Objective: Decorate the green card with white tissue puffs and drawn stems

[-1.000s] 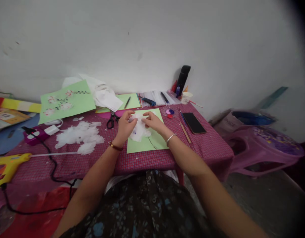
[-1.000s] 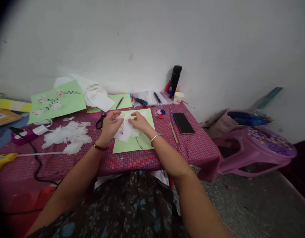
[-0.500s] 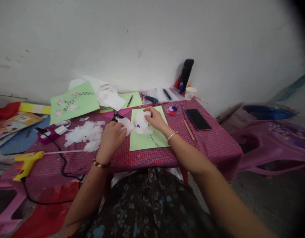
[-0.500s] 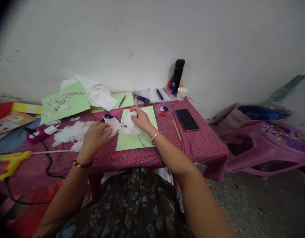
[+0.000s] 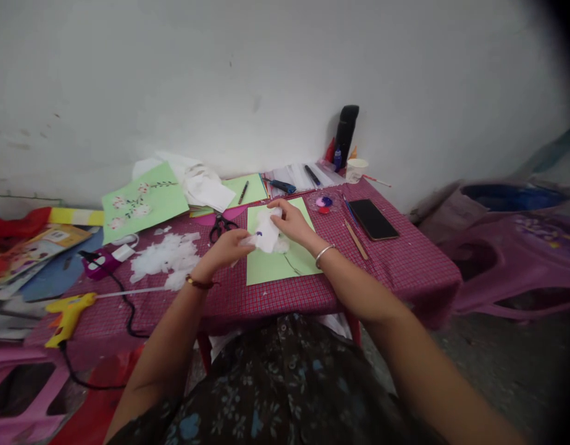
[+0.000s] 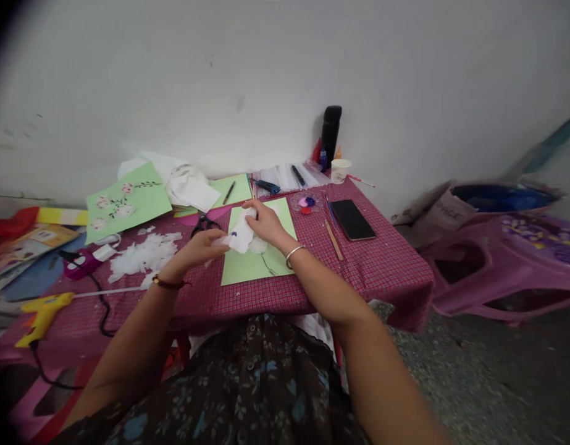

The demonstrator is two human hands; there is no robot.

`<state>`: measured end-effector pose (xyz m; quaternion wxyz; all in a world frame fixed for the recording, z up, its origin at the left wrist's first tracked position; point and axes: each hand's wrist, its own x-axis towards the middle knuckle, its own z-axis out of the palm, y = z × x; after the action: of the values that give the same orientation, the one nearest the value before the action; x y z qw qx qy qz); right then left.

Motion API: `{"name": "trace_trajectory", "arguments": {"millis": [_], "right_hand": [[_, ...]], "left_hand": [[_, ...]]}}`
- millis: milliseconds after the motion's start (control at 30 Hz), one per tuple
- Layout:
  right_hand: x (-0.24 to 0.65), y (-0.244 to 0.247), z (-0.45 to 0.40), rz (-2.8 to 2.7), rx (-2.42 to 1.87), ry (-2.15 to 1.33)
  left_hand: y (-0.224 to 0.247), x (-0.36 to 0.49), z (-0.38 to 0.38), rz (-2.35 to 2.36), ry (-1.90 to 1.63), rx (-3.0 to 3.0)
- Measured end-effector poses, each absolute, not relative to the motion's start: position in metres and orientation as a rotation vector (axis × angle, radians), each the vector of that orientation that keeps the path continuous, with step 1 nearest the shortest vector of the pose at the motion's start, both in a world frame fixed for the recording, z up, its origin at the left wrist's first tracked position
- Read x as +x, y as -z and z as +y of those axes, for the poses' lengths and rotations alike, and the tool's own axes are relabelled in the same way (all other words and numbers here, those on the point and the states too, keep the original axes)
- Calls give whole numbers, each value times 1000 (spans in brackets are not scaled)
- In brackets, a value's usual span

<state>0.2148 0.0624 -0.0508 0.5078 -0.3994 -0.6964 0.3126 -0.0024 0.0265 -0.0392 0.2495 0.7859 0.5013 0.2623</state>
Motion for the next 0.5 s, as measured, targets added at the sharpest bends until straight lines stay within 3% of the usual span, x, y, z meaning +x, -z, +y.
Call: {"name": "trace_trajectory", "arguments": {"millis": [233,500], "right_hand": [[204,41,43,-1532,-784,-1382],[210,44,45,-1747,-896,-1059]], "left_hand": [[37,8,18,1197,-873,1547],[54,22,16,1139,-856,1500]]}}
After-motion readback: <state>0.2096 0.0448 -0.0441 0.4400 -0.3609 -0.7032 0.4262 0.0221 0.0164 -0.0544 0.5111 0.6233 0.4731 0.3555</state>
